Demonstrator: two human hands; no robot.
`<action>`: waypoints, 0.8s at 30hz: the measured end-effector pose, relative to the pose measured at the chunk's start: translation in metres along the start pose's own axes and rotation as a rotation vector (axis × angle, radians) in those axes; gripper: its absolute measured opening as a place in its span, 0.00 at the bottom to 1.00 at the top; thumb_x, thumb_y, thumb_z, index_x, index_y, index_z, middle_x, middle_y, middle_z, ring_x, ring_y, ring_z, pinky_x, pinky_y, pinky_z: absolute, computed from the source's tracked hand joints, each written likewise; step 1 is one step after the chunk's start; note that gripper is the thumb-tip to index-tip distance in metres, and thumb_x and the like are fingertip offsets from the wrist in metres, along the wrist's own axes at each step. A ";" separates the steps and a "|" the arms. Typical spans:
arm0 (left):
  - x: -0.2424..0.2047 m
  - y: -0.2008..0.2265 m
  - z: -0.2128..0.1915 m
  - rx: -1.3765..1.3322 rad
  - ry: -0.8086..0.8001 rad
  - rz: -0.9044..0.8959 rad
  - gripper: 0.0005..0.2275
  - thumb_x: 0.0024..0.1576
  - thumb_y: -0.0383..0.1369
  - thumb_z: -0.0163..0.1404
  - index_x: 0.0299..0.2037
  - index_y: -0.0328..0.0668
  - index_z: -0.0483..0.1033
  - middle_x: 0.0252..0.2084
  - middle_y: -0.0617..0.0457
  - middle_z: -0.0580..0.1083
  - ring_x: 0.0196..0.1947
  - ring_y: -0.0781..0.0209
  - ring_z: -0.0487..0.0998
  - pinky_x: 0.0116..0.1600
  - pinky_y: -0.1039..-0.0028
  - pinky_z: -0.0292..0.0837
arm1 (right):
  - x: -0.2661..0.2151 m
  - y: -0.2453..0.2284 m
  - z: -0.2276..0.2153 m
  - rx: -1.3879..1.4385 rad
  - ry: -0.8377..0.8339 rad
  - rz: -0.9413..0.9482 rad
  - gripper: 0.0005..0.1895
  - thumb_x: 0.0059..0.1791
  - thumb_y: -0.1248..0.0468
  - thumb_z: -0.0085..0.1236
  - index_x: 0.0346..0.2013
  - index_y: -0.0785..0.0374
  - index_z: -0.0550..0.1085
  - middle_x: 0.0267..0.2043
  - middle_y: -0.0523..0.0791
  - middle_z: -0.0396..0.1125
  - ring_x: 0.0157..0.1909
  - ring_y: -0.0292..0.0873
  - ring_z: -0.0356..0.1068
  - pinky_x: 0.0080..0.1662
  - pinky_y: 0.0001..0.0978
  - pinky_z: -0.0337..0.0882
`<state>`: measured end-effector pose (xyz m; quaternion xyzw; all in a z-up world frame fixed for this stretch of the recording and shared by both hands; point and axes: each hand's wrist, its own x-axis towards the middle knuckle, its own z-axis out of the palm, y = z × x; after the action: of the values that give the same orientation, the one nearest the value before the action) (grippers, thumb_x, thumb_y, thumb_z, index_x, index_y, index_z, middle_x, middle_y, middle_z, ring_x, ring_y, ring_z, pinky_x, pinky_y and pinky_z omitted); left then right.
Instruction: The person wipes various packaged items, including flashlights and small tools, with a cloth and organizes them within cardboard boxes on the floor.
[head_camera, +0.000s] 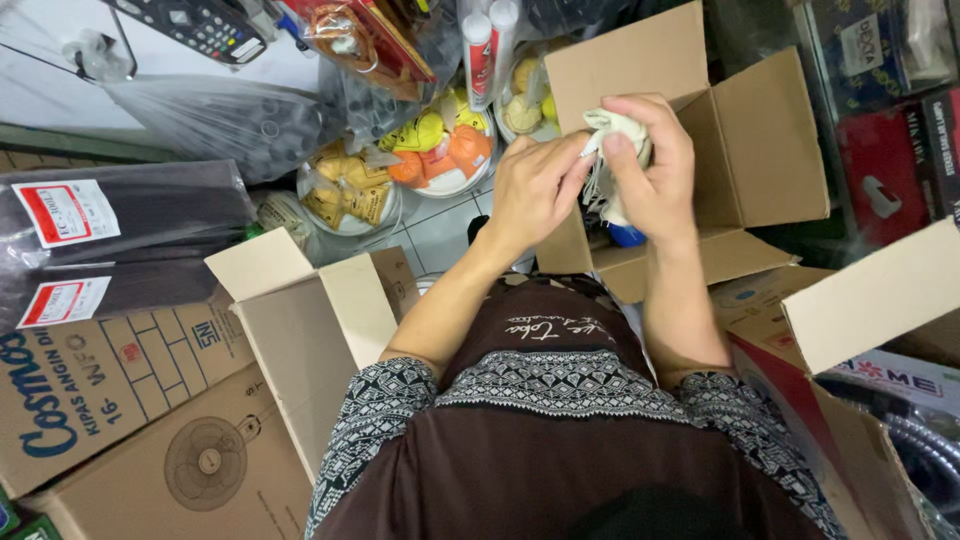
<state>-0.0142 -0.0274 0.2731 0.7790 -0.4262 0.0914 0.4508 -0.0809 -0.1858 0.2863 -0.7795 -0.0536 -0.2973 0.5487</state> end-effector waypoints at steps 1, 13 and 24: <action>-0.001 -0.001 0.002 0.000 0.019 0.027 0.09 0.62 0.30 0.54 0.51 0.40 0.75 0.44 0.51 0.79 0.36 0.54 0.78 0.44 0.66 0.66 | -0.003 0.004 0.002 0.063 0.044 0.100 0.14 0.61 0.63 0.47 0.52 0.73 0.70 0.47 0.50 0.67 0.49 0.42 0.66 0.53 0.33 0.68; -0.011 -0.011 0.007 -0.131 -0.021 -0.049 0.08 0.63 0.31 0.53 0.50 0.39 0.76 0.36 0.52 0.78 0.32 0.53 0.77 0.42 0.66 0.65 | -0.012 0.014 0.003 0.229 0.107 0.151 0.13 0.63 0.61 0.46 0.56 0.68 0.67 0.51 0.46 0.67 0.51 0.38 0.68 0.55 0.32 0.70; -0.010 -0.007 -0.005 -0.414 -0.006 -0.266 0.09 0.66 0.30 0.49 0.53 0.37 0.75 0.39 0.47 0.79 0.37 0.57 0.80 0.46 0.72 0.73 | -0.005 0.007 0.014 0.559 0.376 0.266 0.16 0.61 0.57 0.40 0.55 0.63 0.70 0.51 0.43 0.69 0.52 0.36 0.69 0.58 0.28 0.70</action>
<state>-0.0137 -0.0158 0.2661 0.7195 -0.3309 -0.0605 0.6076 -0.0762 -0.1755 0.2746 -0.5313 0.0709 -0.3354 0.7747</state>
